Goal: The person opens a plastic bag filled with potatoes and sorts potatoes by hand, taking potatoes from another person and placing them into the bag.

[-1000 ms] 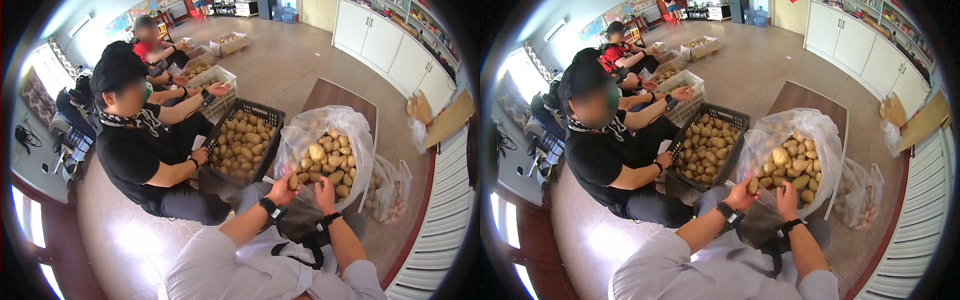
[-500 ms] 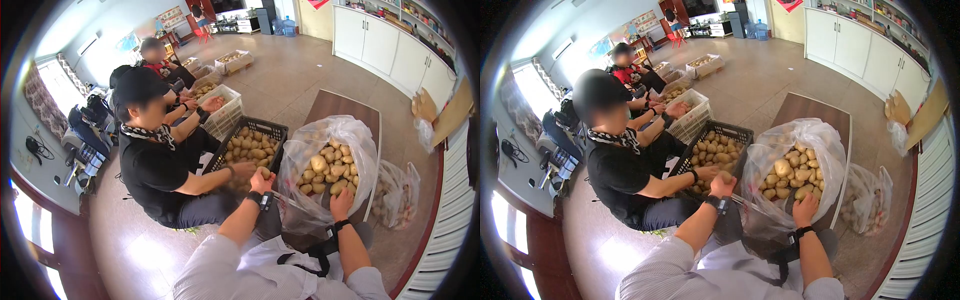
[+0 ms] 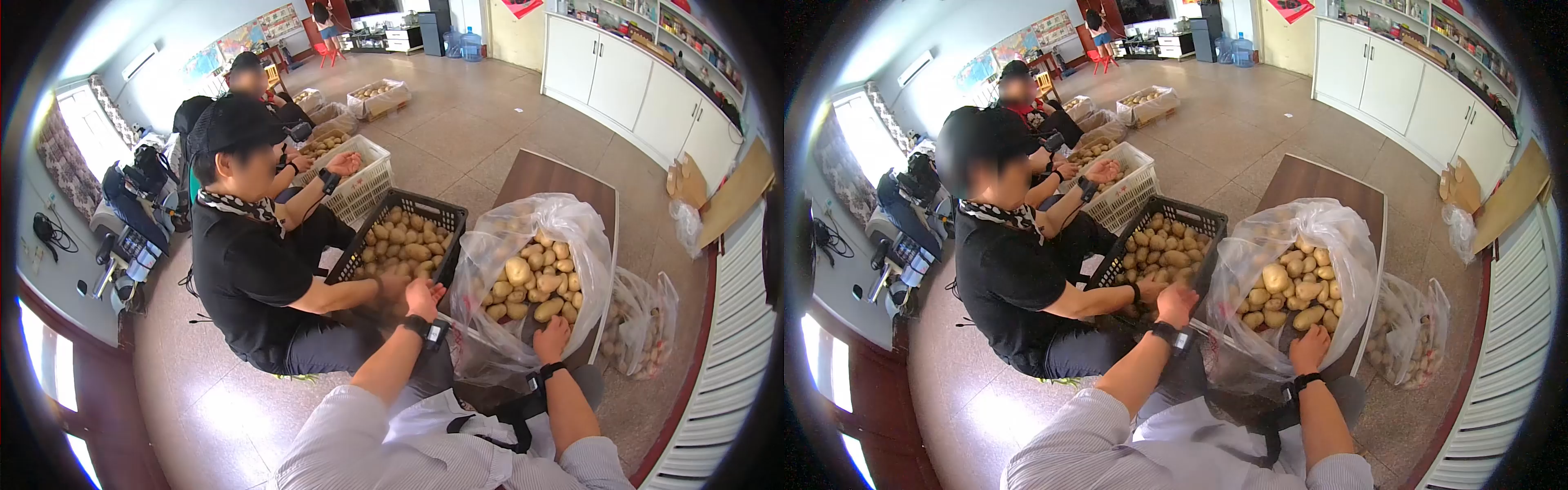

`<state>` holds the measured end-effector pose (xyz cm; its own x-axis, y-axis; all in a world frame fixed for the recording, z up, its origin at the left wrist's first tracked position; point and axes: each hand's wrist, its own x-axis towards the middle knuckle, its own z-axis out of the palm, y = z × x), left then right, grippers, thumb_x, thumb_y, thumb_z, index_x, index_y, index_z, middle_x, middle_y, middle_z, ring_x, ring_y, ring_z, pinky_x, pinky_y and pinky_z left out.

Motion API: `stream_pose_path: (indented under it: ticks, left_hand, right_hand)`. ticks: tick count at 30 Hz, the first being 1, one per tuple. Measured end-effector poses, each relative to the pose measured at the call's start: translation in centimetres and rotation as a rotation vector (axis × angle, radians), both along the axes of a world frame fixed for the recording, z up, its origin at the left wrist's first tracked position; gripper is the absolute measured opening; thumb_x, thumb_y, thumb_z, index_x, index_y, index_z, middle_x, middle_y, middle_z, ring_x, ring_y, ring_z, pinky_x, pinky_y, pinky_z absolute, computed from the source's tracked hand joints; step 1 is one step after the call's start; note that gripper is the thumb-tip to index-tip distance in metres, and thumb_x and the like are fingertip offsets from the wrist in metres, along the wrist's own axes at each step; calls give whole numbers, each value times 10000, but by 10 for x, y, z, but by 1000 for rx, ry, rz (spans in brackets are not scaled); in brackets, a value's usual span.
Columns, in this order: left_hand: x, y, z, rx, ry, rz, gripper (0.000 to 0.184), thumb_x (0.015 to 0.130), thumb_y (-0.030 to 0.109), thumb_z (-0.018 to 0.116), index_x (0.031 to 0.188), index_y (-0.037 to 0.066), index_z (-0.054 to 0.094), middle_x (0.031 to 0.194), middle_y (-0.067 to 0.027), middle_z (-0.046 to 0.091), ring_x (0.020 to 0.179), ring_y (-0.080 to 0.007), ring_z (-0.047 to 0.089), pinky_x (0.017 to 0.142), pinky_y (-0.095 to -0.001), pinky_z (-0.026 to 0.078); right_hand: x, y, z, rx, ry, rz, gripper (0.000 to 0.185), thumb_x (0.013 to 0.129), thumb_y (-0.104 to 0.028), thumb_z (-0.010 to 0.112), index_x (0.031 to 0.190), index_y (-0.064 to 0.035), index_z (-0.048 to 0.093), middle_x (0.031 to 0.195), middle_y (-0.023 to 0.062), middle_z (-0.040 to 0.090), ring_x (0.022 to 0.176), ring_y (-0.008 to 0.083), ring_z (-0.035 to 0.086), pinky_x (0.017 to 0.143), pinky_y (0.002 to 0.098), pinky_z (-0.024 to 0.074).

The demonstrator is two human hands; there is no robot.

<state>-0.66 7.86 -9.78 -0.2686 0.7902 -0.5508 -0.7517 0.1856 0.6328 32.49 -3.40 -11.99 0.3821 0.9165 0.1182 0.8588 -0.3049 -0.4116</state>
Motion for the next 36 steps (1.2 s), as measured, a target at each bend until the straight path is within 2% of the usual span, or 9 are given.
stream_pose_path:
  ticks: [7,11,16,19,23,27,31,33,36]
  left_hand:
    - [87,-72,9,181,1,-404,143,943,202,541,985,67,567,850,-59,598,653,-178,599,596,-325,524]
    - [144,-128,21,64,98,-621,193,934,184,587,1060,39,569,892,-62,601,806,-178,605,717,-328,533]
    - [194,-172,48,297,436,-768,273,913,169,629,1121,6,561,958,-73,593,853,-166,597,709,-289,506]
    - [218,-186,62,705,859,-597,277,899,133,645,1127,4,554,1015,-87,593,927,-167,584,771,-279,475]
    - [220,-195,119,794,868,-573,398,803,83,727,1143,-1,538,1061,-100,577,989,-212,559,881,-335,452]
    - [228,-209,148,733,265,-581,550,796,-15,733,1253,17,429,1170,-62,511,1052,-130,509,899,-294,456]
    - [229,-220,146,866,286,-597,541,791,2,755,1235,16,446,1131,-58,513,961,-127,559,857,-277,487]
    - [222,-222,141,830,184,-840,513,809,-98,678,1241,36,436,1161,-41,497,1022,-119,527,900,-281,465]
    - [223,-219,146,856,457,-790,442,825,-101,662,1204,28,474,1084,-25,527,962,-101,550,840,-254,482]
  right_hand:
    - [-6,0,4,-2,-79,26,490,765,-146,660,1201,12,501,1305,193,491,1250,394,422,1094,488,308]
    - [-12,9,24,85,-20,-1,476,802,-173,649,1215,14,504,1274,198,516,1221,395,451,1073,483,329]
    - [15,39,5,299,785,65,485,907,-298,621,1263,-1,478,1268,189,516,1201,364,470,1000,455,392]
    - [2,43,66,323,1570,-234,513,949,-365,551,1334,-43,449,1392,126,465,1243,309,491,1006,419,411]
    - [6,45,122,399,1950,-199,636,917,-419,576,1400,-47,397,1370,108,459,1147,268,497,1046,458,381]
    - [5,38,192,504,2104,-66,635,929,-438,544,1361,3,394,1265,99,496,1031,248,519,989,436,405]
    - [7,46,236,665,2209,21,523,942,-435,520,1237,-9,447,1145,94,518,977,247,528,891,412,421]
    - [8,49,243,717,2216,28,481,945,-428,517,1176,-9,465,1122,108,519,969,257,530,876,404,424]
    - [11,62,240,763,2164,-66,483,946,-439,511,1174,-16,461,1121,97,516,963,250,515,852,405,418]
